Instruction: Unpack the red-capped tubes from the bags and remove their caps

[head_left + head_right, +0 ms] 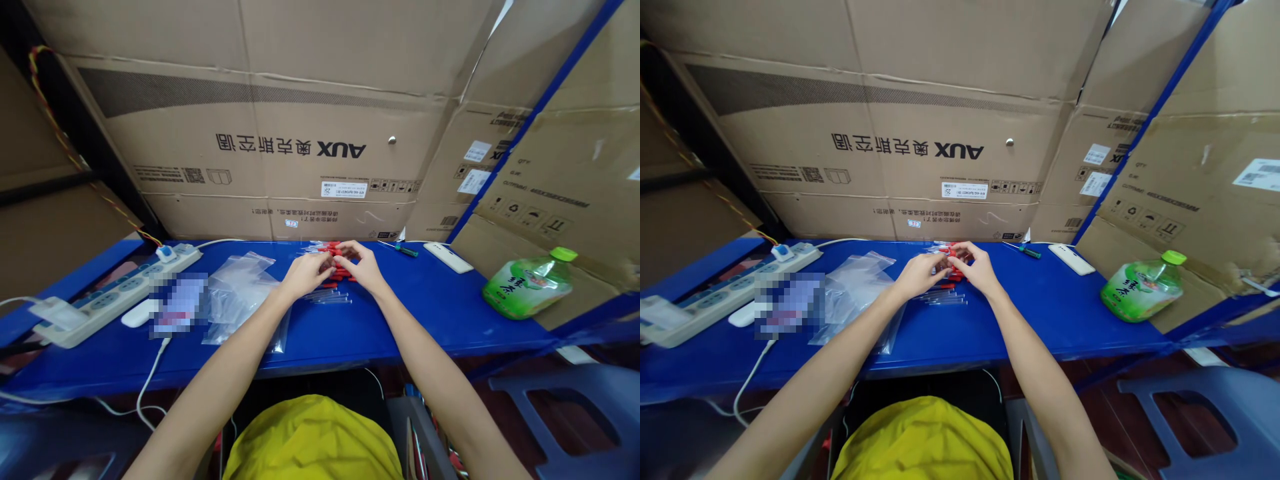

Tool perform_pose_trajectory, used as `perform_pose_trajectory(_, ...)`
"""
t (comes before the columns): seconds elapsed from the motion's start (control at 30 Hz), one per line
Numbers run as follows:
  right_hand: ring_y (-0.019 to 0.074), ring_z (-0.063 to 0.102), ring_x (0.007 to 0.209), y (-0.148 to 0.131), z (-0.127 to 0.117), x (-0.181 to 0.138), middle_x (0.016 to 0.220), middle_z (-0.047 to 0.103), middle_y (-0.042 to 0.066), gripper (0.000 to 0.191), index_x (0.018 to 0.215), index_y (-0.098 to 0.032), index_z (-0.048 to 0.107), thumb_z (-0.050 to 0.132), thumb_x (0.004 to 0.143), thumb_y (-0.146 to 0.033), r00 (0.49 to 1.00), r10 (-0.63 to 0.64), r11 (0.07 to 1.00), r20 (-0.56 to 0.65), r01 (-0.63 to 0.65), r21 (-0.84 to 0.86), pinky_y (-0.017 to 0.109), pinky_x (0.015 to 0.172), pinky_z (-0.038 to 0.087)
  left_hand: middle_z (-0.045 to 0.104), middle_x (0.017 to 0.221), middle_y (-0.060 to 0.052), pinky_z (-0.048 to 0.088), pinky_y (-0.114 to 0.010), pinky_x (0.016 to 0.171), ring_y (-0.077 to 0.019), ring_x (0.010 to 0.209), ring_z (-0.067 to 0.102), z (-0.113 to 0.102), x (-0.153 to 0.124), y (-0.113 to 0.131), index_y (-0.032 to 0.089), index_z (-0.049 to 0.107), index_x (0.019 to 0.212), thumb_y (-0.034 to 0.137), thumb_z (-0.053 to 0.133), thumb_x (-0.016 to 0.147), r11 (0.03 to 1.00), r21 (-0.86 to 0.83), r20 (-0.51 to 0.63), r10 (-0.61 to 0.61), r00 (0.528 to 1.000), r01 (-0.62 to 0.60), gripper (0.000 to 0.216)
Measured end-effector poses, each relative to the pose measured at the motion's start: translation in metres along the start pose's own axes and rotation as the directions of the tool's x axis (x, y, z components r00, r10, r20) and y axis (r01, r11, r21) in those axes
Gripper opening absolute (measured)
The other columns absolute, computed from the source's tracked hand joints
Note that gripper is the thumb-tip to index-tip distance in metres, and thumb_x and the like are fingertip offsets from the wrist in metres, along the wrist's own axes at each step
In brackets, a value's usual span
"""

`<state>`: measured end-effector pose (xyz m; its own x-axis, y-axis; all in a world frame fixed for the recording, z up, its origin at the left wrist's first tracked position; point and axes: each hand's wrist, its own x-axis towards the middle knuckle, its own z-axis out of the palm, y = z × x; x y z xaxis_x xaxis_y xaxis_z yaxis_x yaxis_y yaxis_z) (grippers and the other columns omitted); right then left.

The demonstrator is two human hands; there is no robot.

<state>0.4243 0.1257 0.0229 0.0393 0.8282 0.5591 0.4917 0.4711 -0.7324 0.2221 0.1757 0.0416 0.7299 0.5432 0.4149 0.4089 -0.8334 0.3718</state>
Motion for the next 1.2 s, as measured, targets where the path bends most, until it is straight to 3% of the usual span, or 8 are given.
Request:
perform_pose_trajectory(0.2, 0.0229, 0.071, 0.095, -0.005, 0.006, -0.001, 0.106, 0.076, 0.008, 0.031, 0.107, -0.023, 0.071, 0.059, 0.102, -0.051, 0.994, -0.105, 0.99, -0.027, 0.102, -0.094, 0.034, 0.087, 0.054, 0.082, 0.102, -0.005, 0.055, -0.029, 0.083, -0.0202, 0.092, 0.077, 0.004, 0.004, 0.0, 0.02, 0.069, 0.111, 0.034, 0.06, 0.101, 0.969, -0.246, -0.051, -0.03, 0.998, 0.016, 0.019)
perform_pose_trajectory(0.33, 0.0229, 0.073, 0.091, -0.003, 0.001, -0.004, 0.105, 0.078, 0.006, 0.03, 0.122, -0.025, 0.066, 0.046, 0.109, -0.044, 0.998, -0.065, 0.974, 0.021, 0.068, -0.218, 0.033, 0.086, 0.052, 0.081, 0.105, -0.004, 0.053, -0.03, 0.082, -0.0216, 0.095, 0.076, 0.0, 0.002, 0.0, 0.024, 0.067, 0.122, 0.05, 0.051, 0.107, 0.991, -0.111, -0.115, -0.092, 0.989, 0.079, 0.033)
perform_pose_trajectory(0.43, 0.0255, 0.072, 0.102, -0.001, 0.001, -0.004, 0.117, 0.078, 0.008, 0.029, 0.122, -0.026, 0.066, 0.043, 0.111, -0.039, 0.989, -0.125, 0.915, 0.083, 0.147, -0.376, 0.036, 0.093, 0.049, 0.08, 0.099, -0.004, 0.05, -0.03, 0.079, -0.0232, 0.092, 0.076, -0.003, 0.0, 0.001, 0.024, 0.061, 0.128, 0.052, 0.042, 0.11, 0.991, 0.002, -0.148, -0.133, 0.98, 0.135, 0.039)
perform_pose_trajectory(0.6, 0.0262, 0.068, 0.105, -0.002, 0.006, -0.003, 0.117, 0.076, 0.011, 0.032, 0.115, -0.024, 0.065, 0.036, 0.113, -0.037, 0.967, -0.179, 0.851, 0.179, 0.244, -0.465, 0.037, 0.093, 0.046, 0.079, 0.099, -0.008, 0.045, -0.028, 0.073, -0.0247, 0.093, 0.075, -0.004, 0.0, 0.001, 0.022, 0.063, 0.112, 0.048, 0.036, 0.112, 0.978, 0.15, -0.118, -0.129, 0.985, 0.146, 0.037)
perform_pose_trajectory(0.77, 0.0256, 0.066, 0.095, -0.003, 0.007, -0.002, 0.105, 0.074, 0.01, 0.031, 0.103, -0.024, 0.061, 0.034, 0.114, -0.036, 0.959, -0.176, 0.832, 0.221, 0.265, -0.488, 0.036, 0.086, 0.044, 0.077, 0.098, -0.006, 0.042, -0.028, 0.073, -0.0223, 0.091, 0.073, -0.006, -0.001, 0.002, 0.023, 0.063, 0.104, 0.047, 0.035, 0.113, 0.985, 0.121, -0.145, -0.102, 0.984, 0.12, 0.038)
perform_pose_trajectory(1.0, 0.0246, 0.064, 0.097, -0.002, 0.004, -0.001, 0.11, 0.074, 0.01, 0.028, 0.107, -0.023, 0.062, 0.035, 0.113, -0.029, 0.947, -0.219, 0.818, 0.234, 0.309, -0.485, 0.035, 0.088, 0.043, 0.07, 0.085, -0.004, 0.04, -0.029, 0.074, -0.0193, 0.083, 0.065, -0.007, -0.004, 0.005, 0.023, 0.064, 0.095, 0.044, 0.035, 0.112, 0.982, 0.141, -0.238, -0.092, 0.967, 0.128, 0.04)
perform_pose_trajectory(1.2, 0.0256, 0.064, 0.103, 0.0, 0.002, 0.0, 0.115, 0.075, 0.012, 0.031, 0.112, -0.022, 0.066, 0.035, 0.114, -0.03, 0.952, -0.208, 0.808, 0.225, 0.297, -0.509, 0.036, 0.086, 0.041, 0.067, 0.08, -0.004, 0.037, -0.029, 0.071, -0.0199, 0.079, 0.062, -0.004, -0.002, 0.011, 0.024, 0.067, 0.092, 0.045, 0.035, 0.111, 0.963, 0.156, -0.321, -0.162, 0.933, 0.221, 0.042)
